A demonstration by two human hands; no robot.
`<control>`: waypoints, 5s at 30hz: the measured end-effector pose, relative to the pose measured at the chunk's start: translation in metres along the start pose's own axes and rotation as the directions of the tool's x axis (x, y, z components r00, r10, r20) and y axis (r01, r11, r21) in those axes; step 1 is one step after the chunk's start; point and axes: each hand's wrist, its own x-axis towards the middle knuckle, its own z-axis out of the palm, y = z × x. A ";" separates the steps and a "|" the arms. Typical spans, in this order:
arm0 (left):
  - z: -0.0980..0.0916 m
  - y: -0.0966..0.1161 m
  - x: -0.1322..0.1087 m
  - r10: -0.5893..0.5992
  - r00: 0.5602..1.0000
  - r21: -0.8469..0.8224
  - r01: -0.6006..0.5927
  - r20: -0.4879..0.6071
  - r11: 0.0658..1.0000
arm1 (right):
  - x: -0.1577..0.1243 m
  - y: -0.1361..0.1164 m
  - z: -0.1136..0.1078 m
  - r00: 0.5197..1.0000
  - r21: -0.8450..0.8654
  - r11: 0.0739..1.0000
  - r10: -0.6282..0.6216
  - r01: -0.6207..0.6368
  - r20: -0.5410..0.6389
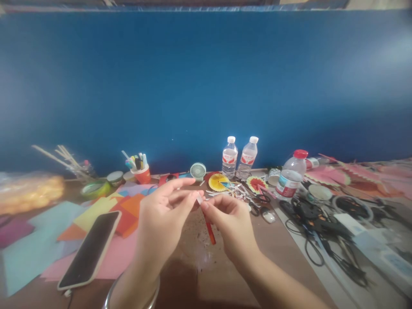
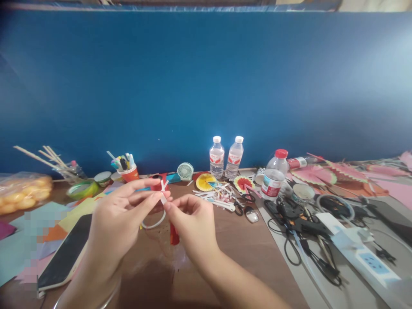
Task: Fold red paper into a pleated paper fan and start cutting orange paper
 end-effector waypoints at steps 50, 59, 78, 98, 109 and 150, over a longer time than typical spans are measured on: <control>0.006 -0.005 0.005 0.076 0.993 -0.176 -0.059 0.091 0.983 | 0.006 0.003 -0.004 0.998 0.003 0.998 -0.060 0.060 0.014; 0.007 -0.007 0.008 0.093 0.994 0.026 -0.092 -0.050 0.995 | 0.008 0.006 -0.004 0.997 0.017 1.000 0.013 -0.015 0.078; 0.014 -0.010 0.004 0.098 0.988 -0.068 -0.107 -0.118 0.992 | 0.006 0.009 -0.004 1.000 -0.063 0.998 0.001 0.001 0.023; 0.016 -0.013 0.000 0.268 0.931 0.121 -0.245 -0.247 0.962 | 0.011 0.005 -0.007 0.996 -0.209 0.978 0.024 -0.004 0.092; 0.016 -0.013 0.002 0.173 0.955 -0.013 -0.181 -0.242 0.983 | 0.009 -0.002 -0.008 0.996 -0.236 0.971 0.046 -0.027 0.078; 0.018 -0.026 0.013 0.573 0.816 0.432 -0.489 -0.082 0.758 | 0.017 -0.001 -0.014 0.992 -0.234 0.972 0.038 -0.009 0.119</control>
